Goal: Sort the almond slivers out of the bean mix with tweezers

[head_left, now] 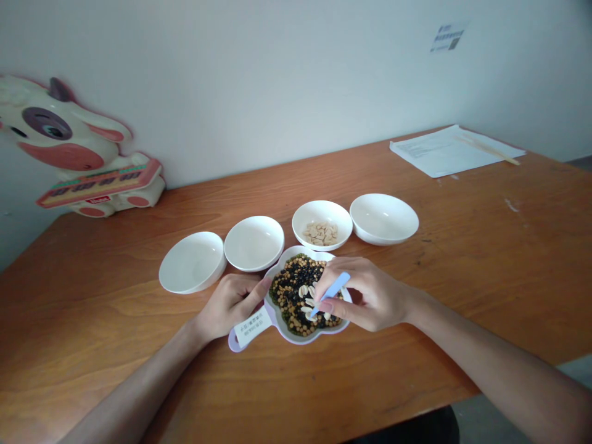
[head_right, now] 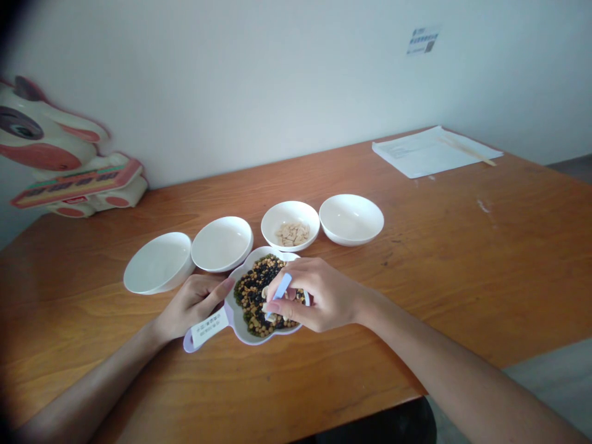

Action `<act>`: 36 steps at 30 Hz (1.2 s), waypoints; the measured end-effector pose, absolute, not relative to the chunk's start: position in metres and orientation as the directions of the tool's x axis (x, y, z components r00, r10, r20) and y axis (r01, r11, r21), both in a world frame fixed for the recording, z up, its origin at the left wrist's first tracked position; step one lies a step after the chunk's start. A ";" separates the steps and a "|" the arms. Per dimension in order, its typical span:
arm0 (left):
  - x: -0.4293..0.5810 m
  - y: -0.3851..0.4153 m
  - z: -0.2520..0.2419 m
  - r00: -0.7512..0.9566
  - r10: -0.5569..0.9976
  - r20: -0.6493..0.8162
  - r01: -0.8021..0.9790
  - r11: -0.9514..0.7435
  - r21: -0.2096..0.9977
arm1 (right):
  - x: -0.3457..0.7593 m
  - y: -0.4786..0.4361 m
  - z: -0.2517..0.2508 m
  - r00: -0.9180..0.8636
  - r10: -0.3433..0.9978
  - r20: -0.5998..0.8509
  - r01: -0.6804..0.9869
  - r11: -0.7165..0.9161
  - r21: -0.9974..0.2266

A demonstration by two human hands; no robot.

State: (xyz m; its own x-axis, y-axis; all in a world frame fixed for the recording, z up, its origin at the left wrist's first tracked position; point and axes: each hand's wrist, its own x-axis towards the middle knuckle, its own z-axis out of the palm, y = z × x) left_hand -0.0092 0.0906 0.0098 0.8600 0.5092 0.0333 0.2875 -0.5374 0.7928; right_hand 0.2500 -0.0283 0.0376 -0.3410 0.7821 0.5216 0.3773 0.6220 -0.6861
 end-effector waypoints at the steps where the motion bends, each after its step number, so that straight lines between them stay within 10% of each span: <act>1: -0.009 0.091 0.010 0.860 0.509 0.032 0.288 -0.537 0.793 | 0.250 -0.028 0.038 -0.353 0.776 0.522 0.377 0.629 -0.680; 17: -0.009 0.090 0.011 0.858 0.514 0.013 0.297 -0.517 0.803 | 0.251 -0.031 0.036 -0.311 0.813 0.492 0.504 0.580 -0.640; 29: -0.010 0.090 0.009 0.854 0.520 0.022 0.289 -0.509 0.811 | 0.253 -0.026 0.035 0.370 0.694 0.618 0.478 0.428 -0.767; 36: -0.011 0.091 0.008 0.856 0.517 0.012 0.299 -0.514 0.804 | 0.254 -0.017 0.041 0.432 0.668 0.606 0.479 0.399 -0.782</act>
